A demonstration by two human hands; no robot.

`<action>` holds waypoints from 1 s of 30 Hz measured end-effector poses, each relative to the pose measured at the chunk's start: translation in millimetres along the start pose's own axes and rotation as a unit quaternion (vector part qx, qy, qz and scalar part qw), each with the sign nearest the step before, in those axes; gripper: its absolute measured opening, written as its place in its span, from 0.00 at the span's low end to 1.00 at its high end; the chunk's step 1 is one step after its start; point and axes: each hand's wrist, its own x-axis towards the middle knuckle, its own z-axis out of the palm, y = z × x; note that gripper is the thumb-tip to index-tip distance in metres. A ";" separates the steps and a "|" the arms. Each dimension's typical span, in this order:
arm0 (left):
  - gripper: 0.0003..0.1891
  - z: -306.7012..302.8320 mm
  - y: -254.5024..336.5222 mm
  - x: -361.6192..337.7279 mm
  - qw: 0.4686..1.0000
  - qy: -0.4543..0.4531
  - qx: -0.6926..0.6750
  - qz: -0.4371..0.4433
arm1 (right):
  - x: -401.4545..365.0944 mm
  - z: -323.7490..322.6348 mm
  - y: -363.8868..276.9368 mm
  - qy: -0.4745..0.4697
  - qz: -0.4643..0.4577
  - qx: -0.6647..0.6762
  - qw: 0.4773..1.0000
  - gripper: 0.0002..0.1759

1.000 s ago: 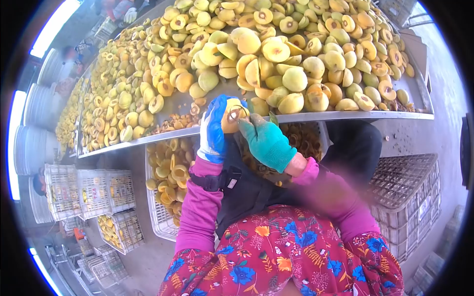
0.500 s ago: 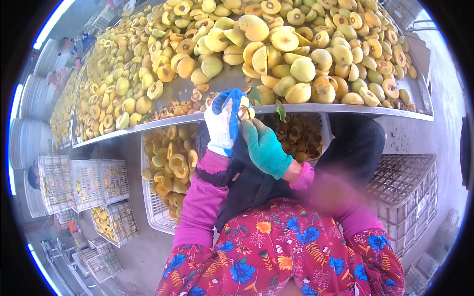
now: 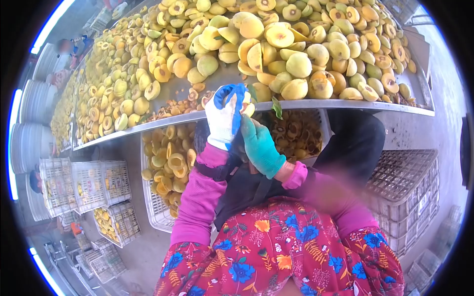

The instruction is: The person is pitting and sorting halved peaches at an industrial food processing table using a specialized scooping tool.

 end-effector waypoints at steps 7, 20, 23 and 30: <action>0.19 -19.6 -13.3 4.6 0.982 -0.184 -0.035 -0.031 | -7.6 -13.7 -19.8 -0.221 0.303 0.412 0.830 0.24; 0.23 -127.0 61.2 8.0 0.785 0.041 0.618 -0.027 | -16.0 -71.3 33.5 -0.089 0.471 0.344 0.807 0.25; 0.28 -84.8 35.2 92.1 0.722 -0.031 0.691 0.028 | -7.6 -56.5 16.0 -0.119 0.449 0.301 0.832 0.24; 0.36 -111.9 -9.6 152.6 0.641 -0.230 0.730 0.061 | 5.3 -30.3 -21.8 -0.091 0.287 0.174 0.938 0.24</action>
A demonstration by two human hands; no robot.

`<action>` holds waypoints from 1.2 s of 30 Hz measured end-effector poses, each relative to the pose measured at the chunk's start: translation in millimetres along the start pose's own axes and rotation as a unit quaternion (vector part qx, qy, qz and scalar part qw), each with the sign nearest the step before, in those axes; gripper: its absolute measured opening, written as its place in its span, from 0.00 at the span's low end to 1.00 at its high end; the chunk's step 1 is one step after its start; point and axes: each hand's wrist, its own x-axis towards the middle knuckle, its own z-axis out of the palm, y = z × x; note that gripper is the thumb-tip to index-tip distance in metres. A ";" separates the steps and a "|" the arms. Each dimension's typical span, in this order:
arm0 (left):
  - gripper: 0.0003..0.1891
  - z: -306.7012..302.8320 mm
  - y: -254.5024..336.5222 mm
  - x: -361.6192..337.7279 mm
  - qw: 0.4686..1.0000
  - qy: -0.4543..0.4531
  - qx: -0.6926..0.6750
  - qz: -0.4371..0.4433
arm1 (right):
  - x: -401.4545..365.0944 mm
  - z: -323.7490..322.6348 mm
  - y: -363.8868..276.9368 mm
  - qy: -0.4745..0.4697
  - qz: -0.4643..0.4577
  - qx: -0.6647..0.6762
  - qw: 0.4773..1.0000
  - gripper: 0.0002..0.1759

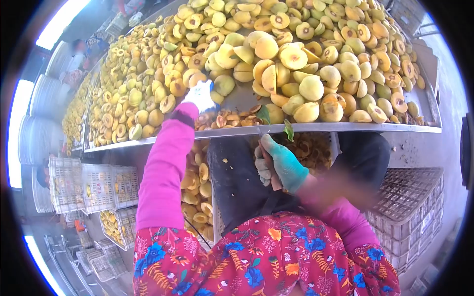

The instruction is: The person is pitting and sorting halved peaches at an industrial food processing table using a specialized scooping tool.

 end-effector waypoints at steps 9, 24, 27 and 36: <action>0.25 -30.4 34.7 -75.7 0.635 -0.007 -0.772 -0.002 | 29.3 7.7 -17.8 0.086 -0.399 -0.375 0.832 0.18; 0.17 5.2 129.1 -106.1 0.650 0.271 -0.709 -0.045 | 39.1 20.5 22.1 0.145 -0.434 -0.494 0.740 0.17; 0.15 7.4 134.3 -102.5 0.634 0.260 -0.727 -0.049 | 45.7 15.2 29.7 0.135 -0.426 -0.416 0.792 0.16; 0.14 -0.1 135.9 -104.6 0.685 0.223 -0.693 -0.024 | 46.3 15.3 35.1 0.120 -0.441 -0.349 0.818 0.20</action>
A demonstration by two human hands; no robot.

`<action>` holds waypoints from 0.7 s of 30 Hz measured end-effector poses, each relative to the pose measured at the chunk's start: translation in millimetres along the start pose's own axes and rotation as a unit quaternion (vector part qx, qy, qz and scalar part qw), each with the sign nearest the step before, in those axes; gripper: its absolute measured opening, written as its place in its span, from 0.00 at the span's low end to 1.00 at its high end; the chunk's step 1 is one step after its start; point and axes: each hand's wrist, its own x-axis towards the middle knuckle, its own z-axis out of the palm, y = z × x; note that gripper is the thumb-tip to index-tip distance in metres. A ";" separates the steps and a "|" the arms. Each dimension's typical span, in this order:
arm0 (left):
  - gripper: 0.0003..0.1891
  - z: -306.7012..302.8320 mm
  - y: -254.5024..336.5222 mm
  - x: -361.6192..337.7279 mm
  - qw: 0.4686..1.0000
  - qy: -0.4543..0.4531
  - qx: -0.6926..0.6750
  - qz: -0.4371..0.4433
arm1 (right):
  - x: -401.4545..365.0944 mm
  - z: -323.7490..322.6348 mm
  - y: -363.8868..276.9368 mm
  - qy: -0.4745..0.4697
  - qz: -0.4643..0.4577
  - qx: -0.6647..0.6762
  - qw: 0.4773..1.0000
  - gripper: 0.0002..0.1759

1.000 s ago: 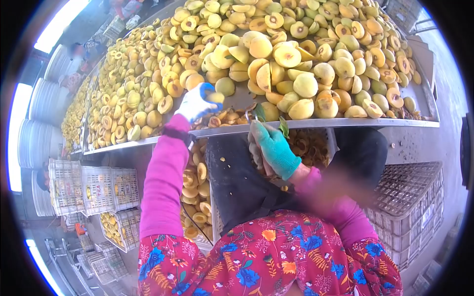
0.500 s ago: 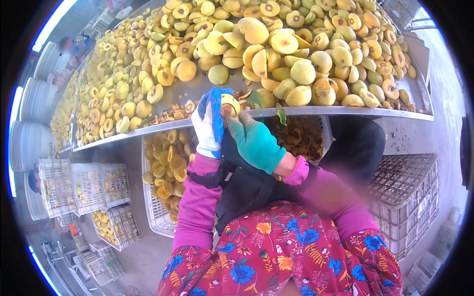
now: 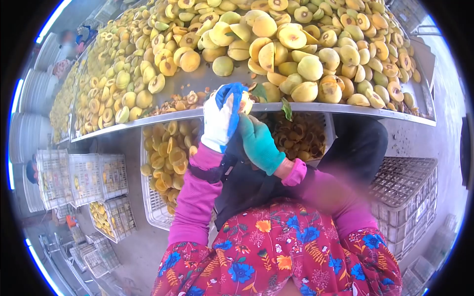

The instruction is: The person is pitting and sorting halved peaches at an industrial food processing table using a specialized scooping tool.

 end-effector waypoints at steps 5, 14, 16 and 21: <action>0.13 -4.5 0.3 -12.9 0.994 -0.004 -0.090 -0.056 | -12.9 -9.6 -47.2 -0.112 0.343 0.279 0.890 0.21; 0.17 -27.3 -13.0 -49.2 0.993 0.056 0.069 0.081 | -19.7 -21.5 -39.9 -0.376 0.390 0.666 0.512 0.24; 0.15 -79.1 10.9 -61.0 0.979 0.089 -0.077 -0.165 | -24.1 -41.6 -32.4 -0.380 0.378 0.665 0.519 0.24; 0.18 -87.4 37.3 36.6 0.785 -0.079 0.603 0.117 | -33.8 -57.6 26.1 -0.142 0.573 0.505 0.630 0.24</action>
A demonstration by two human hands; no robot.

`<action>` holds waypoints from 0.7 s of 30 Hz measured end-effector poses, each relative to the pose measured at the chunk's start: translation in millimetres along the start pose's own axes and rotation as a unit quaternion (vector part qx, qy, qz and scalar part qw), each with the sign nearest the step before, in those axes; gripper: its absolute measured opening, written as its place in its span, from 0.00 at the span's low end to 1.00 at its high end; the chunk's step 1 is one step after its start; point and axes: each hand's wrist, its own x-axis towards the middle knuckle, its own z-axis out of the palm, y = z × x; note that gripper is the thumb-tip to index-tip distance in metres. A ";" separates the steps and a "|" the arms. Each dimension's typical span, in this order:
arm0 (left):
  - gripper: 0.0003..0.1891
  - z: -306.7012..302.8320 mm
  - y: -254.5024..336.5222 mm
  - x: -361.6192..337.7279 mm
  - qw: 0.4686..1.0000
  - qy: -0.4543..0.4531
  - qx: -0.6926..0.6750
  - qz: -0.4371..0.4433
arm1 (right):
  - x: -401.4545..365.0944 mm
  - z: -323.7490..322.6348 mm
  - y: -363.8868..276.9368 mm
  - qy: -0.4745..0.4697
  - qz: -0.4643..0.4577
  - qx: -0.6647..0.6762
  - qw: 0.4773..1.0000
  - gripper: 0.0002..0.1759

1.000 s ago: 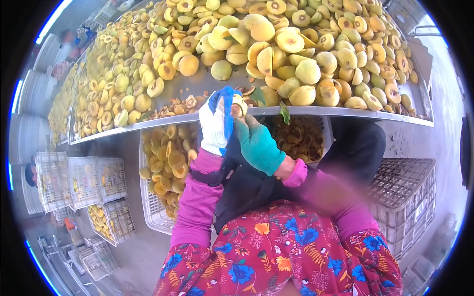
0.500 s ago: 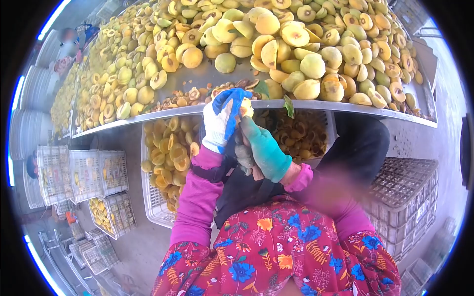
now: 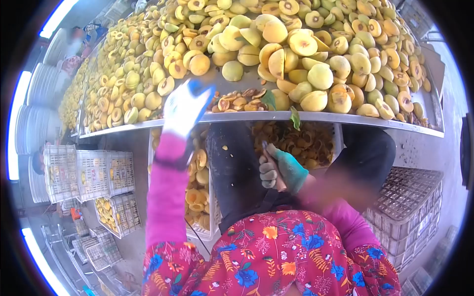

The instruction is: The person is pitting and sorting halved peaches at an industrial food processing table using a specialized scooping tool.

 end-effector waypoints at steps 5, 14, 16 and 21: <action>0.32 86.4 14.0 109.6 0.982 -0.143 0.123 -0.004 | -6.9 45.7 -9.6 0.000 -0.051 -0.049 0.997 0.23; 0.19 34.7 23.9 34.8 0.576 -0.168 -0.785 -0.157 | 2.2 69.0 -40.3 0.179 -0.511 -0.544 0.641 0.16; 0.18 37.1 49.1 11.0 0.653 -0.106 -0.739 -0.128 | 10.1 77.1 -35.5 0.173 -0.588 -0.589 0.526 0.15; 0.11 40.8 78.6 -5.3 0.858 0.099 -0.504 0.008 | 13.4 81.6 -22.2 0.186 -0.578 -0.593 0.529 0.16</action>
